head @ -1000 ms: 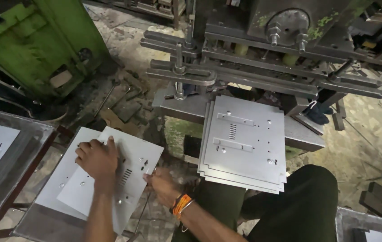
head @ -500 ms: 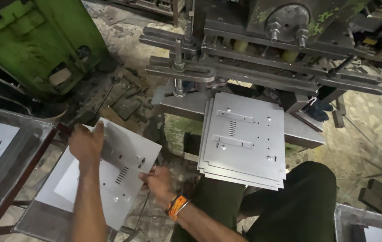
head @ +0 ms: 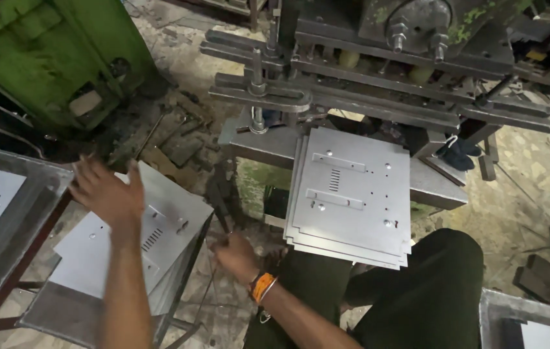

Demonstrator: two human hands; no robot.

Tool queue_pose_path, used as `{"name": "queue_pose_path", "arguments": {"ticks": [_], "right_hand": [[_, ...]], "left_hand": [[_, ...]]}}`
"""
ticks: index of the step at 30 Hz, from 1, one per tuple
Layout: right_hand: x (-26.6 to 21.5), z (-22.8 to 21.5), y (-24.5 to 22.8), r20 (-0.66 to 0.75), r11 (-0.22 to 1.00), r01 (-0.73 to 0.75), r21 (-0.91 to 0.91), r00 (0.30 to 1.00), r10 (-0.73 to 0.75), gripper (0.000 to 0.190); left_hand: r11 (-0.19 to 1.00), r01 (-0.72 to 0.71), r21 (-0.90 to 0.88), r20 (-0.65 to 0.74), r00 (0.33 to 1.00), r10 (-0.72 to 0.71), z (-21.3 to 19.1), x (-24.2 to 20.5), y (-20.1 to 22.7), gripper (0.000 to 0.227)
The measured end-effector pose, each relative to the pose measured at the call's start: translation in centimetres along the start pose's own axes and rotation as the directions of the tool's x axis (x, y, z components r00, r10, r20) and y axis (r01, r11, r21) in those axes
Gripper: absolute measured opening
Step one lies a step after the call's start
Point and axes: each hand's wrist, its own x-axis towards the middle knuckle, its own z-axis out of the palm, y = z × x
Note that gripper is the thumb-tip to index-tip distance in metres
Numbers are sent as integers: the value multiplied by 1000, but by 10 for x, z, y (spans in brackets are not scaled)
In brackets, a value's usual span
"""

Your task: The recorder is using an industrial stamping press to process metal plates.

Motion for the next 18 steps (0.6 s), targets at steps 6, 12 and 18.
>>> {"name": "queue_pose_path", "arguments": {"ticks": [6,12,18], "right_hand": [[66,53,116,553,585,-485,650,830,73,8],[34,28,58,251,679,-197,707,968,20,12],[35,24,51,212,759,-47,650,970,-121,14]], "left_hand": [[998,-50,-33,277,959,57,29,-105,54,84],[999,-40,-6,165,985,41,13,-114,58,75],[995,-65,76,22,998,63,38,-76,8,72]]}}
